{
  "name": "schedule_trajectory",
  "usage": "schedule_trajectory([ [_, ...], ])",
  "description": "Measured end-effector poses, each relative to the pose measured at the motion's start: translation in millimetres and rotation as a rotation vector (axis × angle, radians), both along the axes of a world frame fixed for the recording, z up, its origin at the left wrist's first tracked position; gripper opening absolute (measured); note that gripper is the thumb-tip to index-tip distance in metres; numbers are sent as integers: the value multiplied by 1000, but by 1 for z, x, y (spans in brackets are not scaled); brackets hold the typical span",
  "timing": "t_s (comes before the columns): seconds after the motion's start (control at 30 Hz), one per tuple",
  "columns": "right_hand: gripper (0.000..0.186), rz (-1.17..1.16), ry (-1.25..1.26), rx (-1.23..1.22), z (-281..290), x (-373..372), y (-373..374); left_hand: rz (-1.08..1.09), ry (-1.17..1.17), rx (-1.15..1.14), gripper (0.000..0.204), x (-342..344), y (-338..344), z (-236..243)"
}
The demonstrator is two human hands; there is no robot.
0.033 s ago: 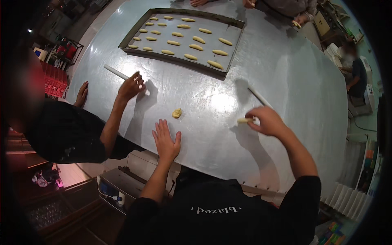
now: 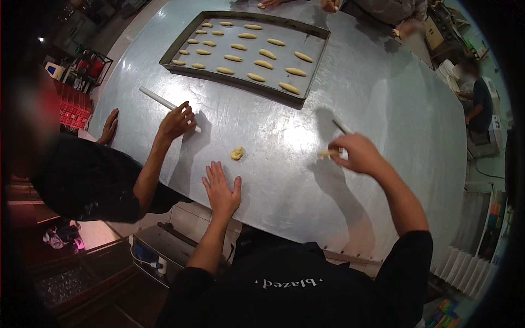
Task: Rolling and shaping small pieces of dough on a bakery table.
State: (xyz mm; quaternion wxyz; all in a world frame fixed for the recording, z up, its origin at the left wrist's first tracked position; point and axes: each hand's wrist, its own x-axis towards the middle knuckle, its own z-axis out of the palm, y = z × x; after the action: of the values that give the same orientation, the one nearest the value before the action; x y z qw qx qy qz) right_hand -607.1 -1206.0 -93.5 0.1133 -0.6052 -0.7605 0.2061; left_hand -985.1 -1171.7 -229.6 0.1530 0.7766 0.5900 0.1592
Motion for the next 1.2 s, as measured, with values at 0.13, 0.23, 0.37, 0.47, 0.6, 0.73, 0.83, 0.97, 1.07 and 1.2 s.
schedule_trajectory([
  [0.13, 17, 35, -16, 108, 21, 8, 96, 107, 81, -51, 78, 3, 0, 8],
  [0.23, 22, -14, 54, 143, 28, 10, 145, 97, 101, -55, 80, 3, 0, 6],
  [0.37, 19, -172, 224, 51, 24, 10, 178, 93, 83, -53, 80, 2, 1, 2],
  [0.47, 20, -230, 628, -114, -8, 24, 197, 99, 142, -118, 80, 3, 4, 3],
  [0.6, 28, -294, 1117, -293, -44, 34, 201, 79, 116, -92, 79, 3, 5, 5],
  [0.73, 41, -440, 1525, -541, -66, -5, 180, 90, 136, -125, 78, 0, 5, 6],
  [0.83, 45, -442, 1664, -565, -77, -27, 154, 86, 142, -131, 78, 0, 5, 6],
  [0.97, 36, -588, 1834, -507, -86, -38, 139, 74, 146, -127, 77, -2, 4, 4],
  [1.07, 34, -621, 1837, -494, -94, -44, 135, 69, 145, -123, 77, -1, 3, 5],
  [1.2, 33, -620, 1783, -721, -95, -64, 131, 75, 145, -106, 77, 0, 7, 3],
])
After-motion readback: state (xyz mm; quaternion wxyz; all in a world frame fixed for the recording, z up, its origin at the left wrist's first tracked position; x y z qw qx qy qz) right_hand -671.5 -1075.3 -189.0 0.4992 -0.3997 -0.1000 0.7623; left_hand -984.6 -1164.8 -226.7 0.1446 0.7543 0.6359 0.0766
